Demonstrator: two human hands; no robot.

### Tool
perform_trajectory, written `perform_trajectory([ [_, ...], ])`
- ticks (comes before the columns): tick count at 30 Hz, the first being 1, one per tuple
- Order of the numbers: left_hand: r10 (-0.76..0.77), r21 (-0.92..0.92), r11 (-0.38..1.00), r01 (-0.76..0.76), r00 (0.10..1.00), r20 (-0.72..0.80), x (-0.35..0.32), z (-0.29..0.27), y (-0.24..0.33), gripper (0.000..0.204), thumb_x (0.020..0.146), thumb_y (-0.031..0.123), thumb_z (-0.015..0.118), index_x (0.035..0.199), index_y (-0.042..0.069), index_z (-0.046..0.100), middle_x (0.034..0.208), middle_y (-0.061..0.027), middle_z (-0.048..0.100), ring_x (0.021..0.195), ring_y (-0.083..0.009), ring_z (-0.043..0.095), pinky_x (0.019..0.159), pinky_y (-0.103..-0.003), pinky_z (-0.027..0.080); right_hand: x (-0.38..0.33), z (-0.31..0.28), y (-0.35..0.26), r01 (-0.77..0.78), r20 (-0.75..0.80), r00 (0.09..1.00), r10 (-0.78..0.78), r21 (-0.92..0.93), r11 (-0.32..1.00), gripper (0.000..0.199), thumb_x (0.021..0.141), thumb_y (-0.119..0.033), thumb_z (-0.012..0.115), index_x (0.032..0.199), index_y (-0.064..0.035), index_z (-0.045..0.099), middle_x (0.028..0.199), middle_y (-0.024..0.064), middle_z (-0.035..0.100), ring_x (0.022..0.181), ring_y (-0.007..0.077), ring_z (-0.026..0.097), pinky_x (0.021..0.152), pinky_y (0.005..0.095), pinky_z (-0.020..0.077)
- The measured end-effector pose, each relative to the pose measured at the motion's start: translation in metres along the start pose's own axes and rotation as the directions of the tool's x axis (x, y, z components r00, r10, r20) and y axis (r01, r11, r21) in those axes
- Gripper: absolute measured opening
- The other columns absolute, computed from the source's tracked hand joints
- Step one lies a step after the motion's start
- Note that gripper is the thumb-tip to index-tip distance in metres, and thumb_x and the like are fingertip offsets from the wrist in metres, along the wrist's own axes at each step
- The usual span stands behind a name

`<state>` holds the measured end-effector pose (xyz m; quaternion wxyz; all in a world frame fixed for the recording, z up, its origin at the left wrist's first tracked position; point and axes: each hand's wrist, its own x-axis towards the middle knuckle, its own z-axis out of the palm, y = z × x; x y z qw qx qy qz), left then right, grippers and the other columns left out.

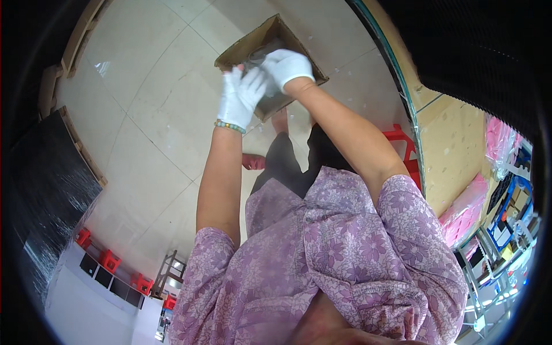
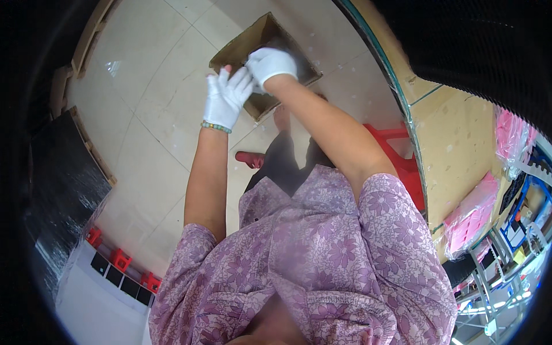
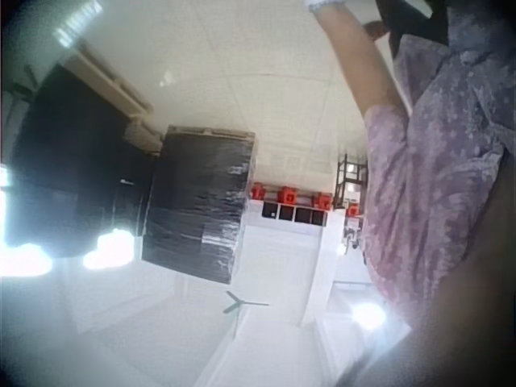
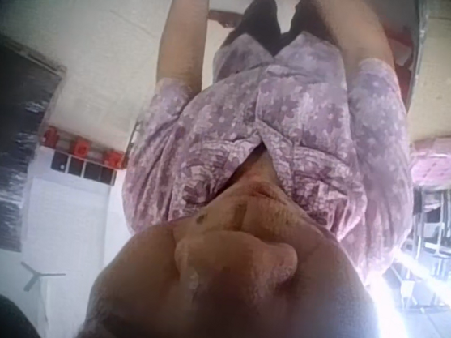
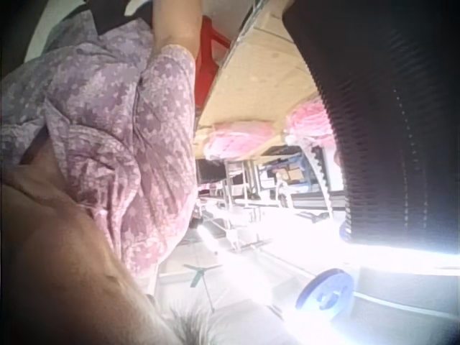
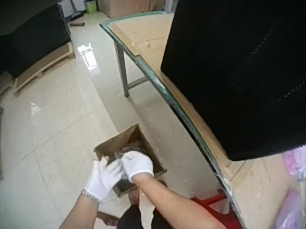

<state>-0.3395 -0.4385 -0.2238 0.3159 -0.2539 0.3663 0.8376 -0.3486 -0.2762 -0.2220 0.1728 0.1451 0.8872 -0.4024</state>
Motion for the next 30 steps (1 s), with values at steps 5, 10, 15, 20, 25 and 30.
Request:
perform_trajectory([
  [5,0.055,-0.541,0.828,-0.145,0.982,-0.179,-0.01,-0.032,0.021,0.073,0.095,0.061,0.035,0.142,0.006,0.029,0.151,-0.0268,0.025,0.137,-0.0432,0.032,0.108,-0.059,0.035,0.006,-0.012,0.047,-0.164,-0.263,0.956,0.133,-0.103,0.981,0.034,0.089,-0.036,0.049,0.108,-0.0148,0.069,0.112,0.0111,0.066,0.105,0.0299,0.06,0.093,0.0352,0.0463],
  [10,0.042,-0.632,0.765,-0.125,0.989,-0.145,-0.016,-0.042,0.032,0.069,0.095,0.06,0.039,0.133,0.003,0.037,0.15,-0.025,0.028,0.136,-0.0427,0.033,0.107,-0.058,0.038,-0.003,0.003,0.065,-0.202,0.215,0.922,0.321,-0.439,0.876,0.039,0.087,-0.035,0.051,0.113,-0.0112,0.069,0.117,0.017,0.064,0.107,0.0351,0.061,0.092,0.0403,0.048],
  [15,0.014,-0.475,0.878,-0.054,0.996,-0.087,-0.015,-0.013,0.037,0.067,0.095,0.062,0.035,0.127,0.004,0.046,0.147,-0.0239,0.035,0.129,-0.0387,0.042,0.1,-0.051,0.042,-0.05,-0.019,0.019,0.111,0.303,0.951,0.066,-0.531,0.84,0.03,0.085,-0.032,0.055,0.097,-0.0115,0.073,0.106,0.0126,0.068,0.101,0.0346,0.063,0.084,0.0429,0.0513],
  [20,0.047,-0.403,0.879,0.254,0.796,0.604,-0.039,0.009,0.034,0.06,0.095,0.057,0.041,0.129,0.009,0.053,0.145,-0.0211,0.041,0.131,-0.0356,0.04,0.109,-0.049,0.032,-0.144,-0.054,-0.023,0.147,-0.177,0.978,-0.112,0.198,0.969,0.05,0.083,-0.045,0.061,0.116,-0.0074,0.065,0.108,0.0175,0.065,0.102,0.0339,0.061,0.091,0.0416,0.0477],
  [25,0.032,-0.26,0.942,0.212,0.715,0.698,-0.115,0.165,0.009,0.057,0.092,0.052,0.049,0.13,0.01,0.053,0.147,-0.0225,0.037,0.14,-0.036,0.027,0.119,-0.051,0.014,-0.196,-0.114,-0.067,-0.009,-0.112,0.99,0.08,0.529,0.849,0.056,0.085,-0.052,0.058,0.107,-0.0007,0.063,0.105,0.0217,0.066,0.099,0.0362,0.062,0.088,0.0399,0.0487],
  [30,0.084,-0.238,0.957,0.167,0.626,0.776,-0.11,0.206,0.005,0.062,0.086,0.054,0.059,0.133,0.014,0.052,0.15,-0.0209,0.034,0.143,-0.0384,0.02,0.12,-0.05,0.006,-0.209,-0.139,-0.058,-0.091,-0.11,0.973,0.205,0.632,0.77,0.06,0.088,-0.055,0.053,0.119,-0.0047,0.063,0.107,0.0261,0.065,0.101,0.0284,0.066,0.095,0.0394,0.0456],
])
